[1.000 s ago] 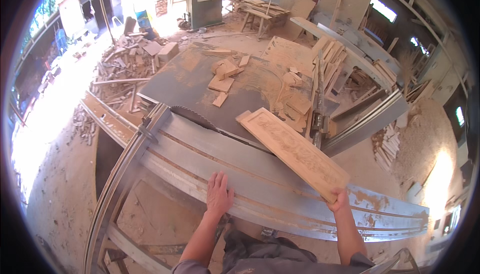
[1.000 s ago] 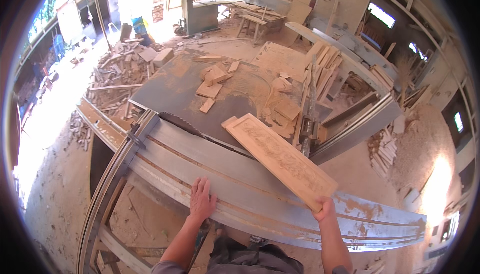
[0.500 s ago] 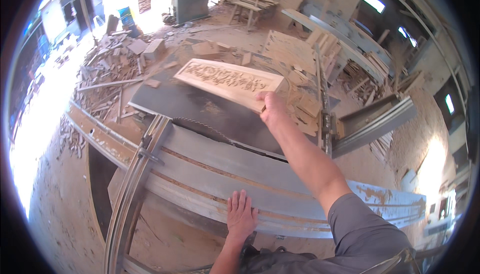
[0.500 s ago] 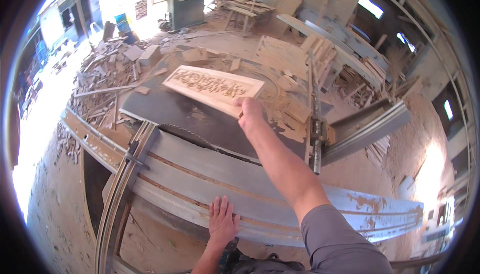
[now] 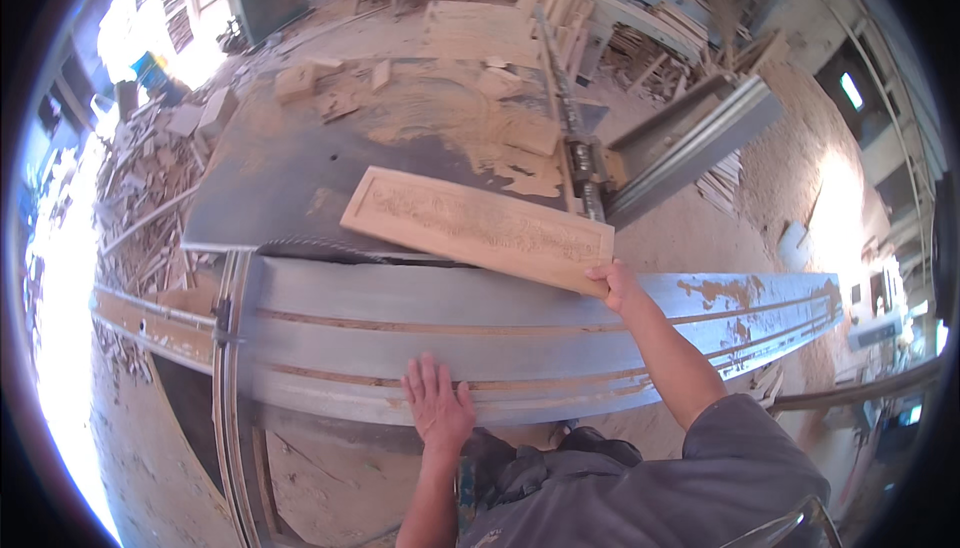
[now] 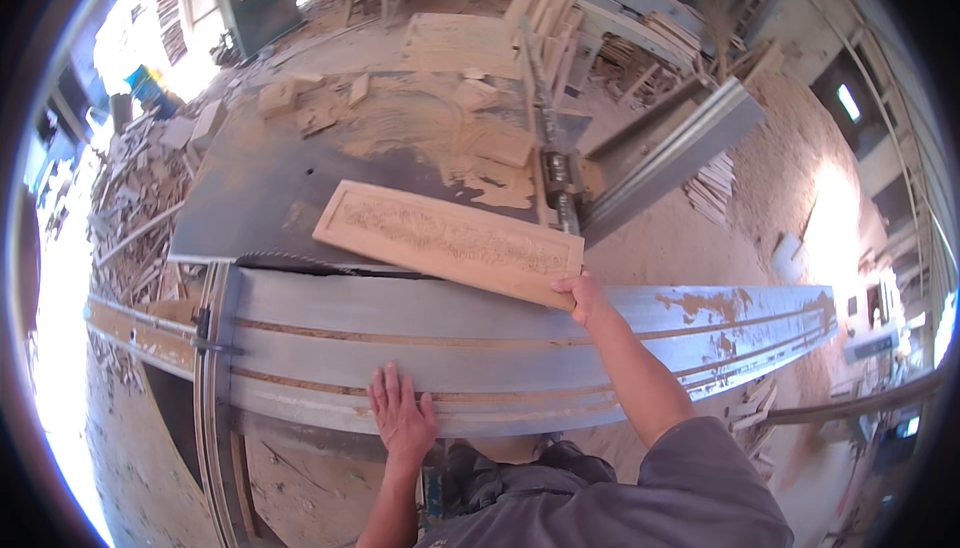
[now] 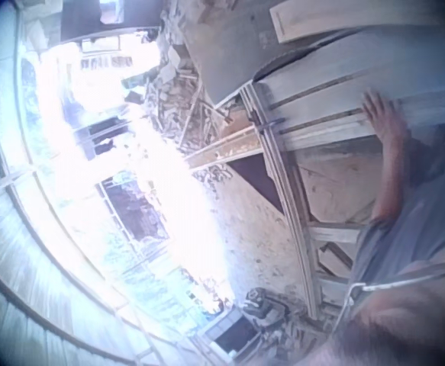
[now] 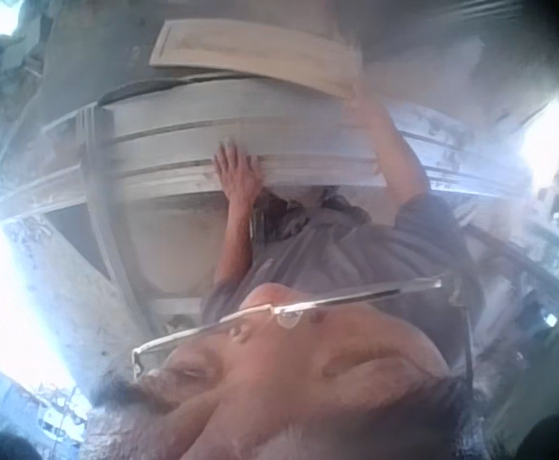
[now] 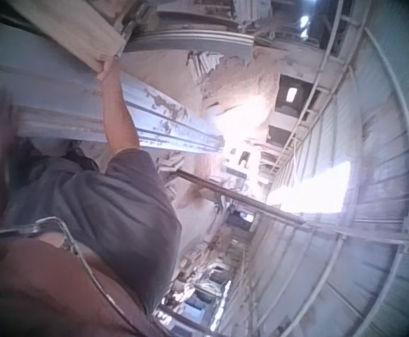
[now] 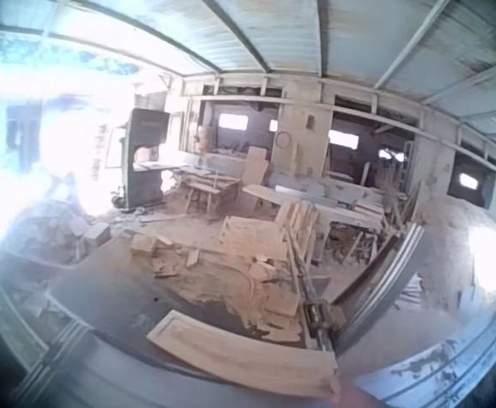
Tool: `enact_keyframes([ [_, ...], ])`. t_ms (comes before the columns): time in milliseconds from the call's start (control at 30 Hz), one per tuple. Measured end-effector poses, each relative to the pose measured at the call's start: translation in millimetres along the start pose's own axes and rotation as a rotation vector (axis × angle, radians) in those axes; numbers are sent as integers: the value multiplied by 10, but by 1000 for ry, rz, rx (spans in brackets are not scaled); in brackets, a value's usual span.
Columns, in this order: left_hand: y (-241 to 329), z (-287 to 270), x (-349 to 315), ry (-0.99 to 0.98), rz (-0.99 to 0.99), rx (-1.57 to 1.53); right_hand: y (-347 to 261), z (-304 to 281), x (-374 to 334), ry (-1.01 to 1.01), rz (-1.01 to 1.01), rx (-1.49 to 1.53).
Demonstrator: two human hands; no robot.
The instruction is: The person guides a decorative carved wood board along a table saw fence, adjusts a machine knob, and then carries a large wood panel to the saw and cuts it into two sections.
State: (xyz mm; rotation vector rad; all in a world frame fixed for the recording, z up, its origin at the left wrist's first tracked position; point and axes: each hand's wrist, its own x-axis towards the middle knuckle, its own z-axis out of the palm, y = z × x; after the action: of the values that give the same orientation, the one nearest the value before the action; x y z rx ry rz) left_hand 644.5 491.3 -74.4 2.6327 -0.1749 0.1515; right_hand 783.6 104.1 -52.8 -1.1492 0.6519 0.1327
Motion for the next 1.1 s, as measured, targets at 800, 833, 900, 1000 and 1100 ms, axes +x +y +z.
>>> enact_keyframes([
  [800, 1824, 1046, 854, 13, 123, -250, 5, -2294, -503, 284, -109, 190],
  [833, 2012, 1086, 1129, -52, 153, -301, 7, -2279, -288, 317, -129, 185],
  [900, 2391, 1051, 1741, -174, 226, -414, -81, -2239, 155, 391, -173, 178],
  [1000, 2628, 1014, 2425, -95, 299, -432, -498, -1312, 457, 634, -110, 127],
  [1100, 2587, 1079, 2805, -2, 211, -494, -363, -1014, 484, 476, -17, 350],
])
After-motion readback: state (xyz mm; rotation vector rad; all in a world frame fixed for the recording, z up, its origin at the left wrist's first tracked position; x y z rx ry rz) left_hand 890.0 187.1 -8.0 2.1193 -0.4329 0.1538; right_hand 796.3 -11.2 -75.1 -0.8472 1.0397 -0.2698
